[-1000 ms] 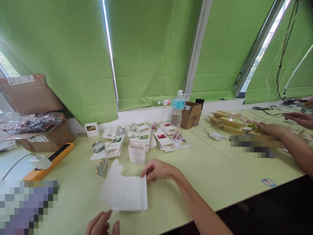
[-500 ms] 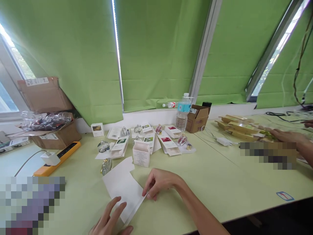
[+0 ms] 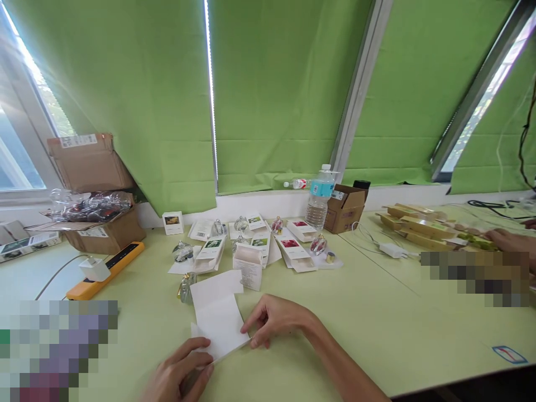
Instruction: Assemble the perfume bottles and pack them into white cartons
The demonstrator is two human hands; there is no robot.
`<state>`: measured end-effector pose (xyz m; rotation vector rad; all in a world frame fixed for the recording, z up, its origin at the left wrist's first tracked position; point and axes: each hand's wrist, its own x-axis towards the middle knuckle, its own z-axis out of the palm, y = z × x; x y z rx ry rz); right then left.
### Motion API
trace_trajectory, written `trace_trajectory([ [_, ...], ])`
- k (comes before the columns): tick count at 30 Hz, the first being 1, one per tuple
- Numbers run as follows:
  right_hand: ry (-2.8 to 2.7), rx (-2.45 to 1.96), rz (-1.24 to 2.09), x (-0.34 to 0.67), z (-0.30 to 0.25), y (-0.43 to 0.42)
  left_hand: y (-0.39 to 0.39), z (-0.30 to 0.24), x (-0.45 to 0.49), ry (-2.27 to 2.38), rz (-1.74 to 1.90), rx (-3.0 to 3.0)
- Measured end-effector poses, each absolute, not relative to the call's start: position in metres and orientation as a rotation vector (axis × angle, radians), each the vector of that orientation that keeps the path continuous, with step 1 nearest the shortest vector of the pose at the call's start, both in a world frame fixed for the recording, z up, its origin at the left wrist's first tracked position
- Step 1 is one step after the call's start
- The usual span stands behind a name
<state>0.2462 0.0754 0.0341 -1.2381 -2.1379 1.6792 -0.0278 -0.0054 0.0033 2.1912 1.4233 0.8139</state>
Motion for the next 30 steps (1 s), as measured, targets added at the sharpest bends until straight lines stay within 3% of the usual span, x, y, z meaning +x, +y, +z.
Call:
trace_trajectory([
  [5, -2.114, -1.260, 1.690, 0.245, 0.034, 0.074, -0.008, -0.006, -0.021, 1.513, 0.988, 2.063],
  [30, -1.930, -1.345, 1.588, 0.231, 0.010, 0.078, -0.010, 0.006, -0.008, 1.738, 0.883, 2.015],
])
